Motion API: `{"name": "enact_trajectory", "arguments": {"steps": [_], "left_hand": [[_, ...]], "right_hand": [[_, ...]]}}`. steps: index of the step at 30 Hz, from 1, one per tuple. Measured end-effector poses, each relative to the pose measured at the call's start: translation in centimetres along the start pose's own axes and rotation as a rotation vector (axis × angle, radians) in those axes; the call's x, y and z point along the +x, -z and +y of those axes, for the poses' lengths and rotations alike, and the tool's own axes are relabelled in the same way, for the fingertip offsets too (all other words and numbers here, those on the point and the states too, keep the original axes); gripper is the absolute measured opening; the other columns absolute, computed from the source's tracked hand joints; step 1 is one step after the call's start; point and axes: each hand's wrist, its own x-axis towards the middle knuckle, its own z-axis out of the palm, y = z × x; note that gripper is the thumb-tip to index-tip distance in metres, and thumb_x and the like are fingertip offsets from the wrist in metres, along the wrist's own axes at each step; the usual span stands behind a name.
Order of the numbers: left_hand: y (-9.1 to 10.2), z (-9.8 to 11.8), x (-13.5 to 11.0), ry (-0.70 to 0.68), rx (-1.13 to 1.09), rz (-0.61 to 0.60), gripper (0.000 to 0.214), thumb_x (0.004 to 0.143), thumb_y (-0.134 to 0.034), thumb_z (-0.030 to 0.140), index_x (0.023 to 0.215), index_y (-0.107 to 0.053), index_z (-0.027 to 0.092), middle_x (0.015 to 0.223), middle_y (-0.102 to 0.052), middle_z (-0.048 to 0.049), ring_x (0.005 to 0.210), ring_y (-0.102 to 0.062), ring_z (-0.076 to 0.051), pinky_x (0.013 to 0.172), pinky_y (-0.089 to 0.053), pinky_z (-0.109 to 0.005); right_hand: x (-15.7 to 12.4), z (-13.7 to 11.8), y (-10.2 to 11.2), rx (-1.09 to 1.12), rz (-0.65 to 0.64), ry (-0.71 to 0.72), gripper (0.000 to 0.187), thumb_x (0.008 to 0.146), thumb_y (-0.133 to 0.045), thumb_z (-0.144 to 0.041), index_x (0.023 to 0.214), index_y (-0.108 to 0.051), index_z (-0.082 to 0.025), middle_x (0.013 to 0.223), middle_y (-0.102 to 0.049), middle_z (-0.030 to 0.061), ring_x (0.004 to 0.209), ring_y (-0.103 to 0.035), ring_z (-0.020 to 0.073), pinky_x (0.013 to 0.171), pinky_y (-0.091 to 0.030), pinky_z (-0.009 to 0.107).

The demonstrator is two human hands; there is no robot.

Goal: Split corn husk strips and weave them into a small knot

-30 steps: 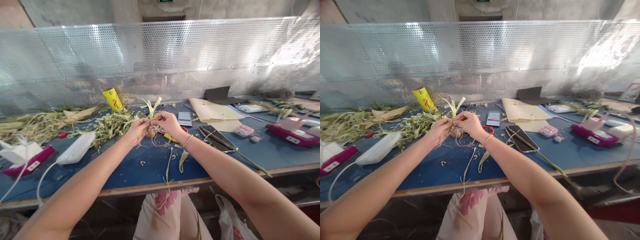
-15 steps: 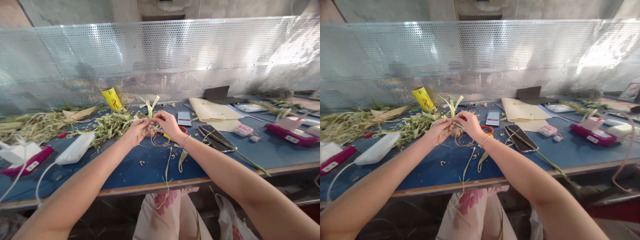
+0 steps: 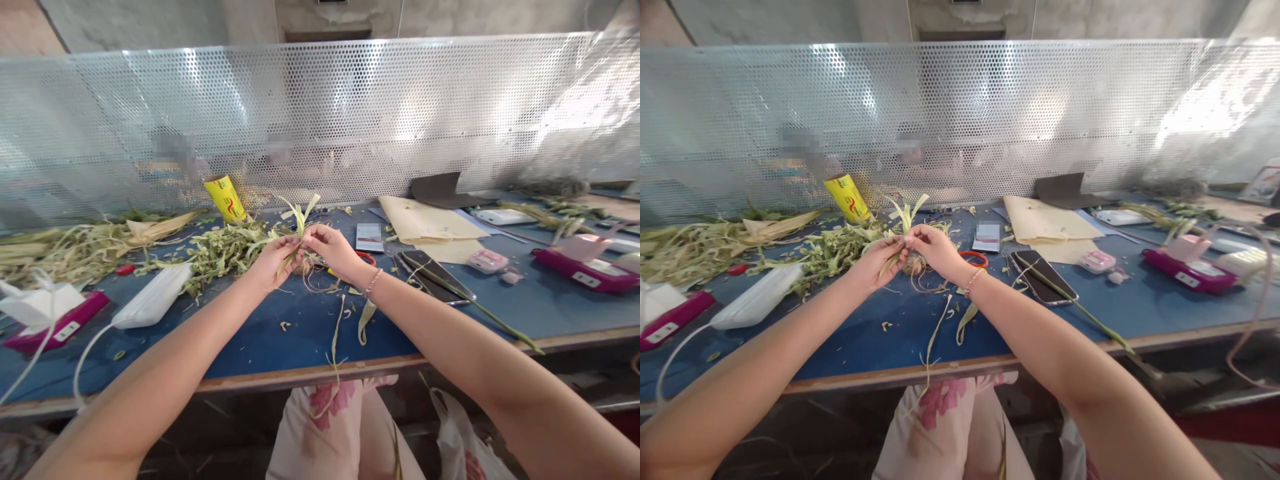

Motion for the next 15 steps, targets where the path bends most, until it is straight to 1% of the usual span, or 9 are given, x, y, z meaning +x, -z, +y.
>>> {"name": "enact_trajectory", "arguments": {"steps": [2,4,6,11,15], "left_hand": [[-0.08,-0.10,-0.14,-0.061,0.045,0.006,0.014,0.070,-0.060,0.007,0.076,-0.050,0.015,0.055,-0.057,0.0030,0.047,-0.054,-0.004,0.046,-0.045,-0.012],[-0.15,-0.18,-0.26,-0.102,0.098,-0.018,0.020,0.067,-0.064,0.010,0.076,-0.047,0.017,0.056,-0.057,0.0036,0.048,-0.055,-0.005,0.046,-0.043,-0.014],[-0.20,-0.21,-0.35,-0.110,0.142,-0.038,0.020,0.065,-0.064,0.013,0.075,-0.047,0.017,0.058,-0.059,0.0027,0.049,-0.056,-0.006,0.047,-0.043,-0.015],[-0.34,-0.06,-0.55,-0.129,0.188,-0.024,0.020,0.062,-0.064,0.013,0.075,-0.049,0.016,0.059,-0.060,0.0028,0.050,-0.057,-0.007,0.050,-0.044,-0.017],[-0.45,-0.01,-0.63,-0.162,0.203,-0.033,0.021,0.062,-0.067,0.020,0.075,-0.051,0.015,0.059,-0.060,0.0031,0.052,-0.058,-0.008,0.053,-0.045,-0.019]], "right_hand": [[0.05,0.13,-0.07,0.005,0.018,-0.031,0.019,0.072,-0.056,-0.036,0.071,-0.049,-0.019,0.066,-0.052,-0.0035,0.061,-0.051,0.0074,0.065,-0.044,0.024],[0.10,0.19,-0.08,-0.021,0.049,-0.045,0.021,0.072,-0.057,-0.038,0.071,-0.048,-0.019,0.063,-0.051,-0.0042,0.059,-0.049,0.0071,0.061,-0.043,0.023],[0.14,0.17,-0.04,-0.044,0.074,-0.043,0.021,0.071,-0.057,-0.038,0.071,-0.048,-0.019,0.060,-0.049,-0.0050,0.056,-0.047,0.0068,0.059,-0.042,0.023],[0.14,-0.07,0.12,-0.105,0.092,-0.028,0.019,0.070,-0.057,-0.035,0.068,-0.049,-0.018,0.059,-0.047,-0.0050,0.054,-0.043,0.0065,0.055,-0.038,0.022],[0.11,-0.34,0.26,-0.190,0.108,-0.001,0.015,0.071,-0.056,-0.032,0.068,-0.051,-0.018,0.060,-0.046,-0.0042,0.056,-0.042,0.0072,0.056,-0.037,0.023]]}}
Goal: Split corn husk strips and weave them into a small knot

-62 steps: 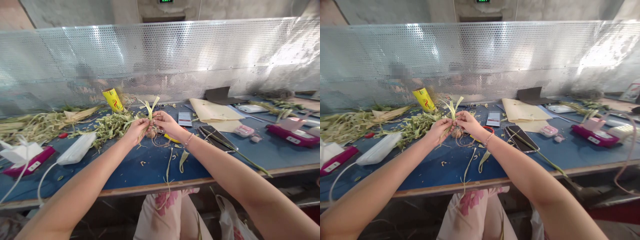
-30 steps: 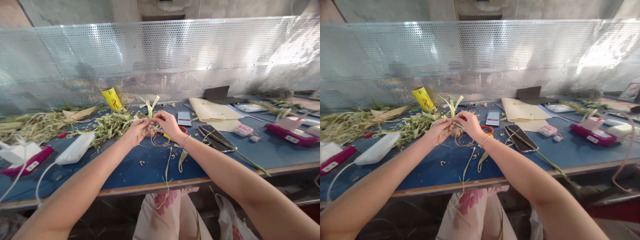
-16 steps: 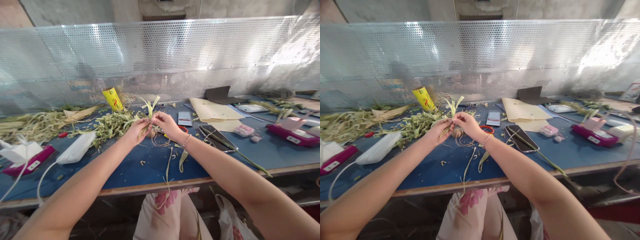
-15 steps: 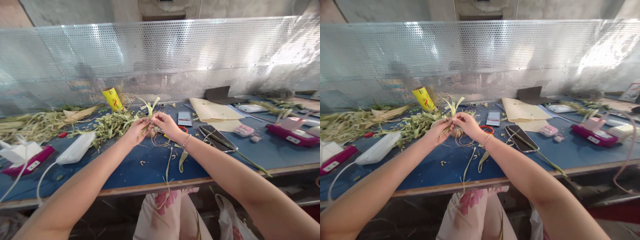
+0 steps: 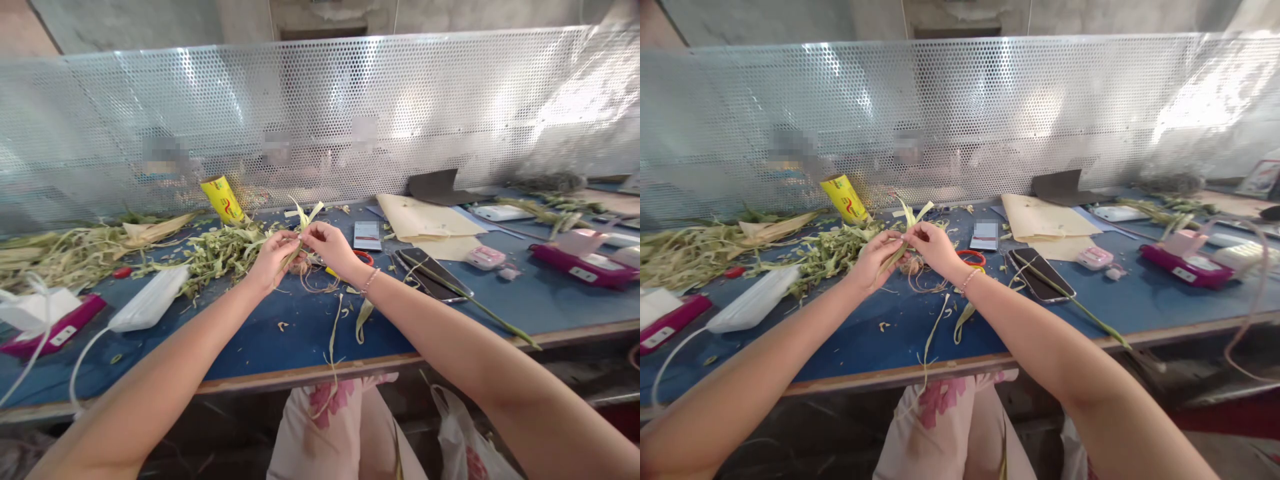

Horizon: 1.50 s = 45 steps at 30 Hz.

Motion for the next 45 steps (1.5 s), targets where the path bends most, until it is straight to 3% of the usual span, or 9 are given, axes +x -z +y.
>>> {"name": "enact_trajectory", "arguments": {"steps": [5,15,21,25,30,33,39,45], "left_hand": [[0.1,-0.4,0.2,-0.023,0.035,0.017,0.029,0.059,-0.073,0.029,0.075,-0.052,0.016,0.062,-0.060,0.0033,0.054,-0.057,-0.006,0.056,-0.046,-0.018],[0.2,-0.3,0.0,-0.206,0.153,0.003,0.025,0.066,-0.066,0.035,0.069,-0.048,0.019,0.052,-0.054,0.0059,0.044,-0.049,-0.006,0.045,-0.036,-0.018],[0.4,-0.6,0.2,-0.282,0.191,-0.008,0.023,0.071,-0.062,0.036,0.071,-0.045,0.020,0.052,-0.053,0.0060,0.039,-0.040,-0.005,0.042,-0.027,-0.019],[0.8,-0.8,0.4,-0.331,0.214,-0.029,0.023,0.074,-0.059,0.037,0.073,-0.043,0.020,0.055,-0.053,0.0053,0.039,-0.039,-0.004,0.042,-0.025,-0.020],[1.1,-0.9,0.8,-0.392,0.293,0.010,0.028,0.075,-0.056,0.043,0.073,-0.039,0.021,0.045,-0.042,0.0087,0.035,-0.036,-0.005,0.039,-0.022,-0.020],[1.3,-1.0,1.0,-0.421,0.299,0.037,0.030,0.076,-0.053,0.046,0.075,-0.036,0.022,0.050,-0.048,0.0075,0.034,-0.036,-0.005,0.037,-0.022,-0.021],[1.5,-1.0,1.2,-0.500,0.280,0.094,0.027,0.079,-0.049,0.045,0.079,-0.033,0.023,0.057,-0.053,0.0060,0.035,-0.037,-0.006,0.038,-0.026,-0.021],[1.3,-1.0,0.9,-0.531,0.285,0.148,0.026,0.080,-0.048,0.045,0.079,-0.033,0.023,0.055,-0.049,0.0064,0.036,-0.037,-0.006,0.038,-0.026,-0.021]], "right_hand": [[0.0,-0.1,0.0,-0.018,0.012,0.008,0.012,0.071,-0.054,-0.029,0.069,-0.051,-0.018,0.061,-0.048,-0.0040,0.057,-0.044,0.0078,0.058,-0.039,0.023],[-0.1,-0.9,0.0,-0.021,0.008,0.057,0.010,0.073,-0.056,-0.027,0.069,-0.051,-0.019,0.064,-0.052,-0.0025,0.063,-0.050,0.0092,0.063,-0.042,0.025],[0.0,-0.4,-0.3,0.091,-0.036,0.031,0.014,0.074,-0.053,-0.024,0.079,-0.040,-0.022,0.068,-0.047,-0.0044,0.065,-0.052,0.0089,0.066,-0.045,0.025],[0.0,-0.3,-0.2,0.013,-0.074,0.034,0.016,0.075,-0.050,-0.021,0.081,-0.035,-0.023,0.071,-0.044,-0.0048,0.061,-0.050,0.0084,0.059,-0.042,0.024],[-0.2,-0.6,0.3,-0.219,-0.098,0.065,0.015,0.074,-0.052,-0.027,0.073,-0.039,-0.020,0.065,-0.041,-0.0053,0.058,-0.040,0.0078,0.057,-0.035,0.024],[-0.2,-0.8,0.4,-0.276,-0.119,0.064,0.013,0.077,-0.047,-0.027,0.069,-0.043,-0.018,0.064,-0.044,-0.0040,0.059,-0.040,0.0084,0.060,-0.034,0.024],[-0.2,-1.2,0.6,-0.301,-0.136,0.118,0.016,0.082,-0.041,-0.024,0.086,-0.055,-0.018,0.067,-0.050,-0.0024,0.059,-0.042,0.0086,0.059,-0.033,0.023],[-0.5,-2.1,0.5,-0.377,-0.174,0.083,0.019,0.082,-0.043,-0.022,0.089,-0.060,-0.019,0.049,-0.031,-0.0072,0.045,-0.026,0.0061,0.048,-0.024,0.022]]}}
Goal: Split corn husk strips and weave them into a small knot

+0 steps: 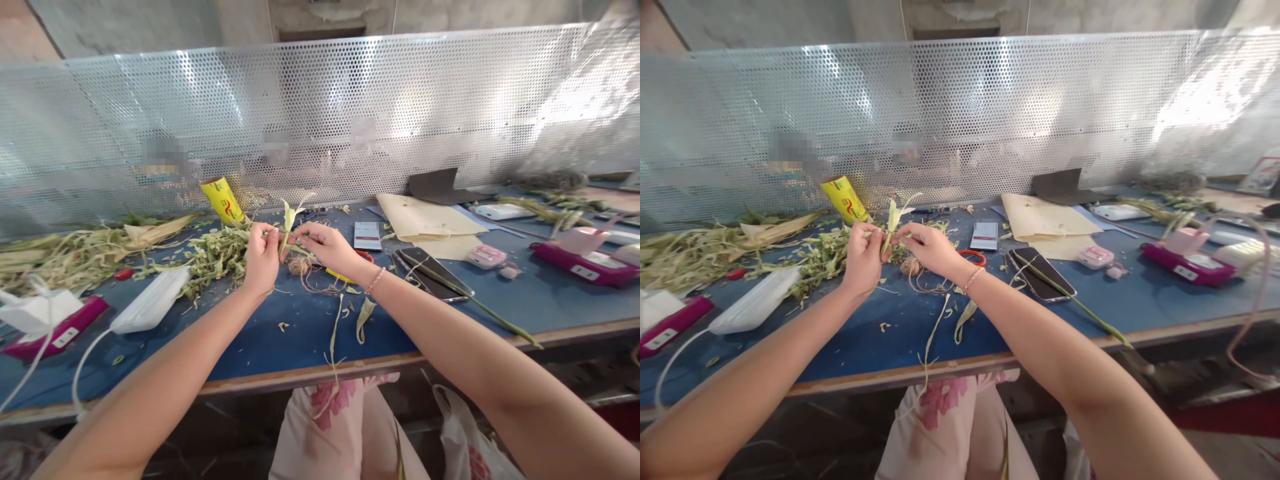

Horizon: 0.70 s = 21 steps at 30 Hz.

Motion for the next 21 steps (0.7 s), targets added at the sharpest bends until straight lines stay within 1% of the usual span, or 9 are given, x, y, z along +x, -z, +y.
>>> {"name": "enact_trajectory", "arguments": {"steps": [2,6,9,13,17,19,21], "left_hand": [[0.0,0.0,-0.1,-0.007,0.011,0.008,0.025,0.081,-0.047,0.044,0.079,-0.033,0.023,0.055,-0.049,0.0065,0.036,-0.037,-0.006,0.038,-0.026,-0.021],[0.0,0.0,-0.1,-0.023,0.032,0.034,0.023,0.083,-0.045,0.042,0.080,-0.031,0.023,0.058,-0.050,0.0057,0.037,-0.038,-0.005,0.039,-0.027,-0.022],[0.0,0.0,-0.1,-0.008,0.057,0.057,0.024,0.082,-0.044,0.043,0.080,-0.032,0.023,0.059,-0.051,0.0049,0.039,-0.040,-0.006,0.040,-0.029,-0.021],[0.1,-0.2,0.0,0.021,0.085,0.117,0.027,0.080,-0.045,0.048,0.081,-0.034,0.023,0.061,-0.050,0.0039,0.046,-0.048,-0.008,0.041,-0.032,-0.021],[0.1,-0.7,0.0,0.025,0.105,0.161,0.029,0.080,-0.045,0.049,0.081,-0.035,0.022,0.064,-0.051,0.0033,0.050,-0.052,-0.008,0.044,-0.036,-0.020],[0.3,-0.9,0.0,0.021,0.139,0.161,0.026,0.081,-0.043,0.047,0.081,-0.035,0.022,0.064,-0.052,0.0031,0.049,-0.052,-0.008,0.043,-0.036,-0.021],[0.4,-1.1,-0.1,-0.016,0.206,0.128,0.023,0.083,-0.041,0.045,0.082,-0.035,0.023,0.065,-0.053,0.0027,0.049,-0.053,-0.009,0.045,-0.037,-0.022]], "right_hand": [[0.0,-0.1,0.0,-0.005,0.004,0.011,0.019,0.081,-0.043,-0.021,0.087,-0.061,-0.018,0.050,-0.033,-0.0068,0.045,-0.026,0.0060,0.048,-0.024,0.022],[0.1,0.4,0.0,0.015,0.061,0.041,0.020,0.080,-0.042,-0.021,0.087,-0.061,-0.017,0.060,-0.047,-0.0031,0.052,-0.036,0.0070,0.053,-0.030,0.022],[0.2,0.8,-0.1,0.032,0.090,0.027,0.021,0.079,-0.042,-0.021,0.086,-0.061,-0.016,0.066,-0.053,-0.0010,0.055,-0.040,0.0077,0.056,-0.032,0.023],[0.2,0.7,0.0,0.049,0.071,0.028,0.021,0.077,-0.042,-0.022,0.085,-0.061,-0.014,0.065,-0.054,-0.0009,0.053,-0.039,0.0073,0.055,-0.032,0.023],[0.1,0.4,0.1,0.022,0.011,0.062,0.019,0.077,-0.043,-0.022,0.082,-0.060,-0.015,0.066,-0.053,-0.0011,0.057,-0.042,0.0084,0.058,-0.033,0.023],[0.1,0.5,0.2,0.009,-0.013,0.069,0.018,0.076,-0.043,-0.020,0.081,-0.060,-0.016,0.065,-0.052,-0.0013,0.059,-0.044,0.0091,0.059,-0.034,0.023],[0.1,0.6,0.2,-0.023,-0.036,0.058,0.018,0.075,-0.042,-0.018,0.081,-0.059,-0.016,0.062,-0.050,-0.0025,0.058,-0.043,0.0091,0.059,-0.034,0.022]]}}
